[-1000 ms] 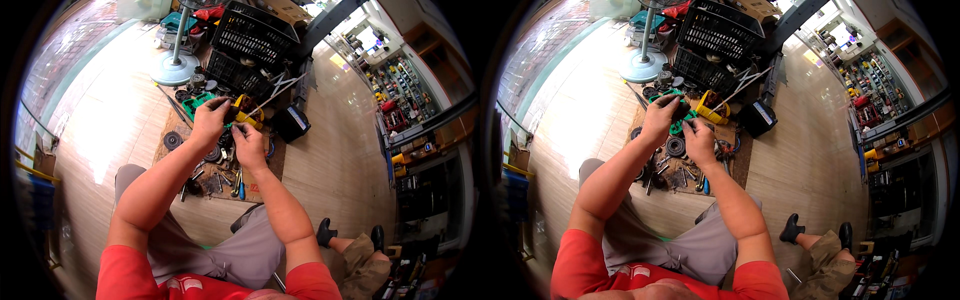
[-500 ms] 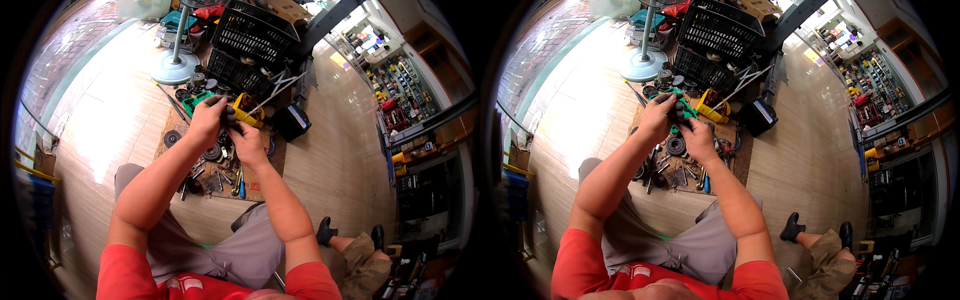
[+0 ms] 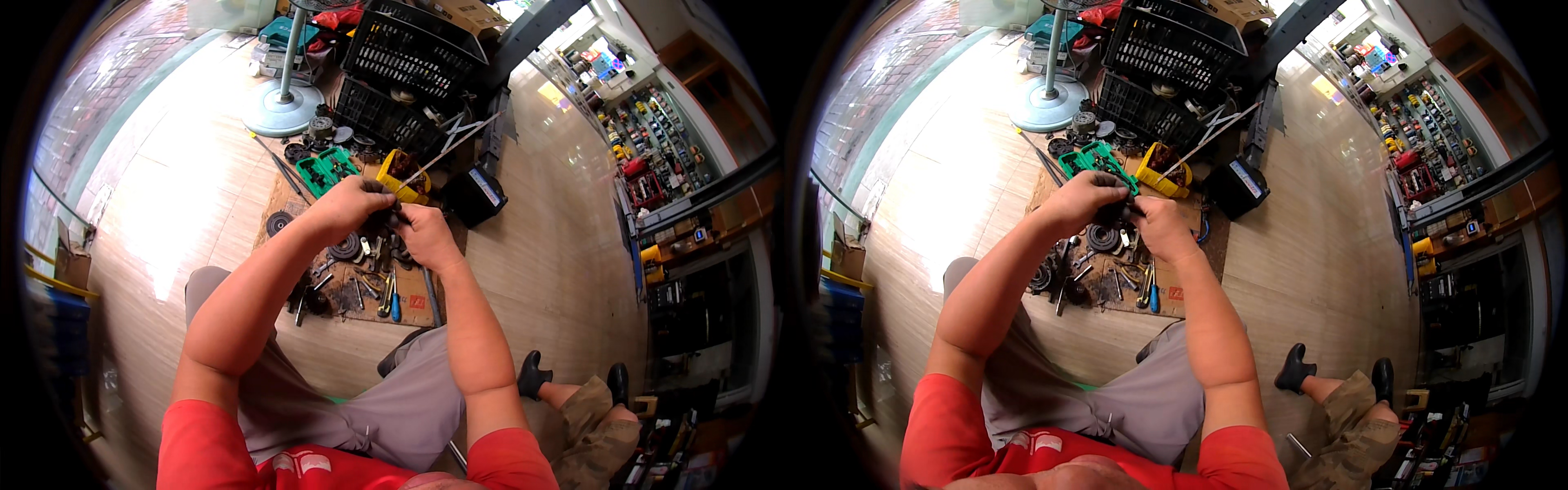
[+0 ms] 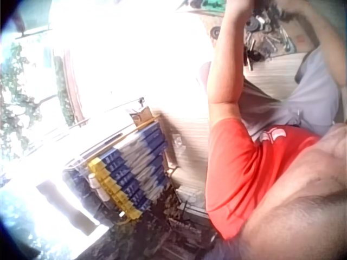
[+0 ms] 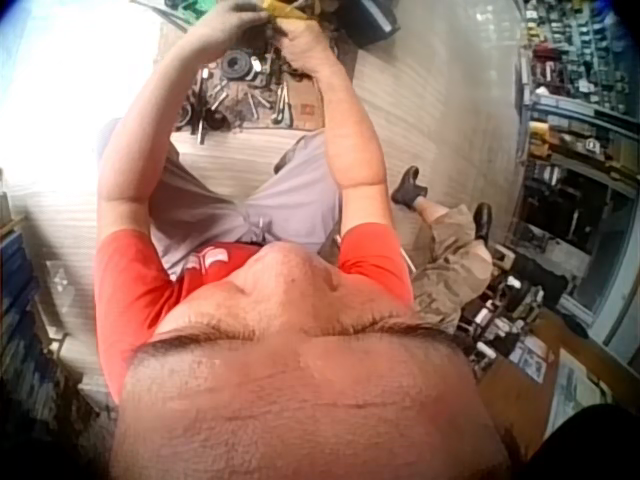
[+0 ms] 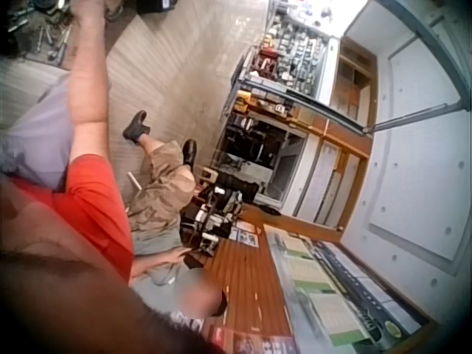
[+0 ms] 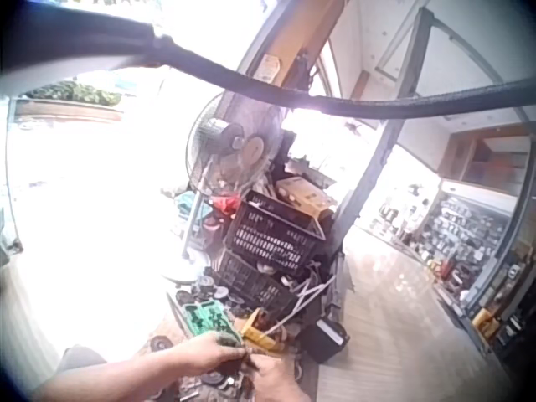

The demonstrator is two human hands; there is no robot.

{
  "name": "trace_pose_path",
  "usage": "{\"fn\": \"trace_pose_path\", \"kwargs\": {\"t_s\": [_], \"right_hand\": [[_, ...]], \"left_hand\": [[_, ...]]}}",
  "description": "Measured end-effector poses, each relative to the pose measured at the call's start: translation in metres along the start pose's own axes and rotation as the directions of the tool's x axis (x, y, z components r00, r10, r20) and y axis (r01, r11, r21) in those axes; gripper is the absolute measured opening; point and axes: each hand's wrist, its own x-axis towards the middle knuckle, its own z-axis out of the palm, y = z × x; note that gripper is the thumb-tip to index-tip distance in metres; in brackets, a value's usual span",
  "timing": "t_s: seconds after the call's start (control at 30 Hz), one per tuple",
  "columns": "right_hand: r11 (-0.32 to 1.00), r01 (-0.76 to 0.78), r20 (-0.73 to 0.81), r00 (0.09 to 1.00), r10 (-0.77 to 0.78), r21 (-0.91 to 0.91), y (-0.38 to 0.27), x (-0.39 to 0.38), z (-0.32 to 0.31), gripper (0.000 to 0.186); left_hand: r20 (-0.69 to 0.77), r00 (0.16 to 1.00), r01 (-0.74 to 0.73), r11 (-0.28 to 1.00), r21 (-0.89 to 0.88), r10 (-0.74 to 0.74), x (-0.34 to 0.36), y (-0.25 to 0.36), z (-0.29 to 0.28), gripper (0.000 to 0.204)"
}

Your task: The person is assembling an alternator by hand, inserting internal metal components into the housing and using a pair of pliers to secure a yellow plastic cover onto internal wiring.

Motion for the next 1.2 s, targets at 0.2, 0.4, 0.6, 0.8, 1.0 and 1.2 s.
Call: {"fn": "trace_pose_path", "kwargs": {"t_s": [0.2,0.4,0.6,0.8,1.0,1.2], "right_hand": [[0.997,0.052,-0.047,0.997,-0.054,-0.053,-0.004,0.001,-0.005,0.011],[0.999,-0.021,-0.152,0.988,0.014,-0.042,-0.006,0.003,-0.002,0.014],[0.994,-0.091,-0.242,0.965,0.104,0.067,-0.017,0.002,0.003,0.017],[0.998,-0.028,-0.312,0.949,0.042,0.049,-0.016,0.004,0.015,0.017],[0.995,0.009,-0.309,0.951,0.023,0.103,-0.015,0.004,0.018,0.017],[0.992,-0.003,-0.257,0.966,0.037,0.129,-0.013,0.003,0.019,0.015]], "left_hand": [[0.005,0.982,-0.149,0.756,0.637,0.189,0.004,-0.015,-0.001,0.025],[-0.054,0.972,-0.100,0.615,0.782,0.228,0.012,-0.025,0.000,0.024],[-0.211,0.901,-0.126,0.693,0.710,0.380,0.011,-0.026,0.005,0.026],[-0.324,0.882,-0.109,0.816,0.567,0.342,0.014,-0.025,0.008,0.027],[-0.345,0.881,-0.174,0.901,0.398,0.323,0.025,-0.038,0.003,0.026],[-0.321,0.910,-0.231,0.963,0.137,0.263,0.020,-0.032,0.008,0.026]]}}
